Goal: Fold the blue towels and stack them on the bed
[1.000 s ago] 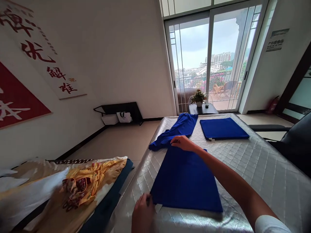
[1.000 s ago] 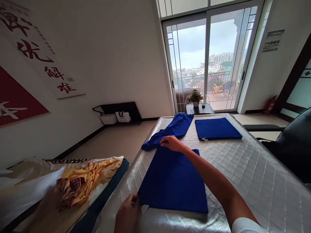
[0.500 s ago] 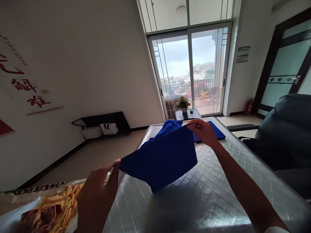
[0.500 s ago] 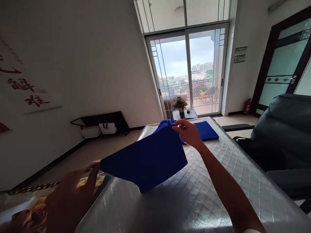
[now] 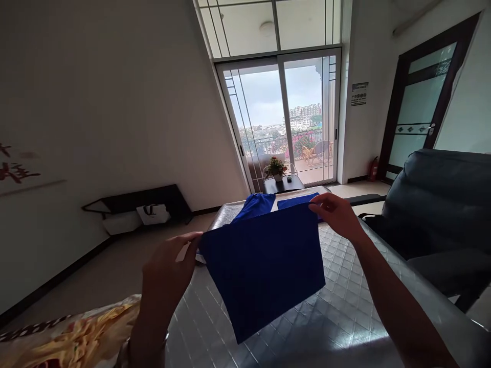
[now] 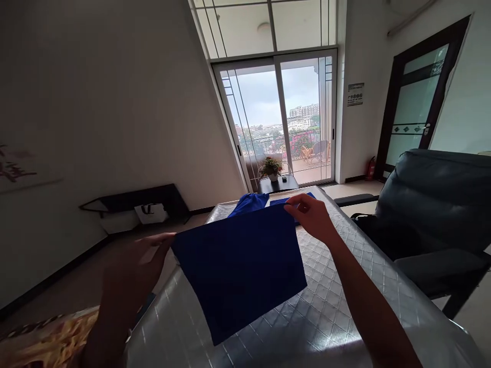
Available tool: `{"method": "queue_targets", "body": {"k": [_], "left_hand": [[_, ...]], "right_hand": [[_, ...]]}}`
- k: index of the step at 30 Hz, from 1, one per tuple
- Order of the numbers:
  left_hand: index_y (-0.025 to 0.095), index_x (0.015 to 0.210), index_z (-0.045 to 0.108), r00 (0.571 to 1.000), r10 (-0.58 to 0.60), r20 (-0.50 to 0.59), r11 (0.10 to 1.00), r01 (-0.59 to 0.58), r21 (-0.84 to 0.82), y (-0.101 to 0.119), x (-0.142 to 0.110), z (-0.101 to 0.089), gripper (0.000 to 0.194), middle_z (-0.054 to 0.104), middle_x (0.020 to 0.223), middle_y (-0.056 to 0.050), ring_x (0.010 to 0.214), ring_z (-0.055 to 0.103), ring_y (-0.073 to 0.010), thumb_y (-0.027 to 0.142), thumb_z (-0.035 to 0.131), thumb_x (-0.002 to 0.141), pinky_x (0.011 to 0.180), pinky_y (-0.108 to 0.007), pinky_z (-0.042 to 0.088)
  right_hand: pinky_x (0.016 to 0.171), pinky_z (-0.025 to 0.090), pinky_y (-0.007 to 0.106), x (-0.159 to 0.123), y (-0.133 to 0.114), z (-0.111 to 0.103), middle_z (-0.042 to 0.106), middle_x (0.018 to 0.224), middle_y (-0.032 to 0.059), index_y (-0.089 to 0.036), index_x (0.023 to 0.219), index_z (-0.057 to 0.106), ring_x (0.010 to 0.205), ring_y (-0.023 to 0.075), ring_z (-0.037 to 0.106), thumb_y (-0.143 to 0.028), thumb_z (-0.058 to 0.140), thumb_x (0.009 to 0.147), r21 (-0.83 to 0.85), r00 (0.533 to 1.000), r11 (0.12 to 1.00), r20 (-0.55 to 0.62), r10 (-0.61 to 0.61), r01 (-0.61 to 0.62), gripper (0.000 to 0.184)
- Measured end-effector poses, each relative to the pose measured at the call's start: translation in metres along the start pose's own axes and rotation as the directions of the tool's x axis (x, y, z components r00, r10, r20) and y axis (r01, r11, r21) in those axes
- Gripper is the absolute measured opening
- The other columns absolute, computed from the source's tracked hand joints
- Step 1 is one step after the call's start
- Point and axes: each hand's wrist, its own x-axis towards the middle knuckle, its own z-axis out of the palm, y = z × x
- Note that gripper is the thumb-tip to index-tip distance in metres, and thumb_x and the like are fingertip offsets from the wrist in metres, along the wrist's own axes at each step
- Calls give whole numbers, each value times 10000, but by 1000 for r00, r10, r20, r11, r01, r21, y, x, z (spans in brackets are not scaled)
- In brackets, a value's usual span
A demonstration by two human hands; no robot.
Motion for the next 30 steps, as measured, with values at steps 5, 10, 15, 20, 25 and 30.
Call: {"method": "queue_targets", "body": {"k": [5,10,15,20,25,30], "left_hand": [[285,937,762,971,-140,196,968,176,-179,25,4,5,335,802,912,20,817,754,-192,580,603,927,717,-274,563],[303,980,752,939,71,336,879,100,-466,73,-1,3,203,788,911,45,791,742,-144,479,669,919,730,-228,576],[280,1009,735,890,259,375,761,51,-647,106,-10,1,152,756,976,12,842,720,-121,285,585,985,756,-210,565],[264,938,745,867,-21,498,794,317,-519,78,-59,20,183,766,911,-10,802,720,-164,371,597,944,744,-261,581],[266,910,752,601,-379,704,744,650,-155,19,-170,62,283,793,833,-18,770,743,-214,476,572,852,711,-285,577],[262,891,770,479,-545,688,694,718,49,-11,-243,73,347,807,919,-43,854,755,-241,482,512,819,776,-300,576]], "right_hand": [[499,464,284,-12,-3,-32,620,539,-37,-207,992,734,480,156,589,-617,765,785,-18,994,996,-73,87,-88,461],[695,582,358,-1,-6,-57,761,864,32,-239,1035,709,727,227,745,-565,743,816,-120,904,992,-428,-12,-43,394],[839,561,377,54,9,-21,760,1049,65,-234,1084,671,890,234,736,-450,639,912,-237,909,971,-404,-102,4,279],[923,506,370,80,42,102,752,1054,78,-203,1146,650,958,222,705,-281,541,985,-382,999,924,40,-13,27,209],[901,492,287,9,69,188,744,1111,67,-218,1098,688,1022,201,691,-142,584,928,-359,842,911,538,23,205,213],[722,494,281,-87,111,125,732,919,66,-196,885,713,800,202,685,-188,600,916,-358,643,890,759,102,281,117]]}}
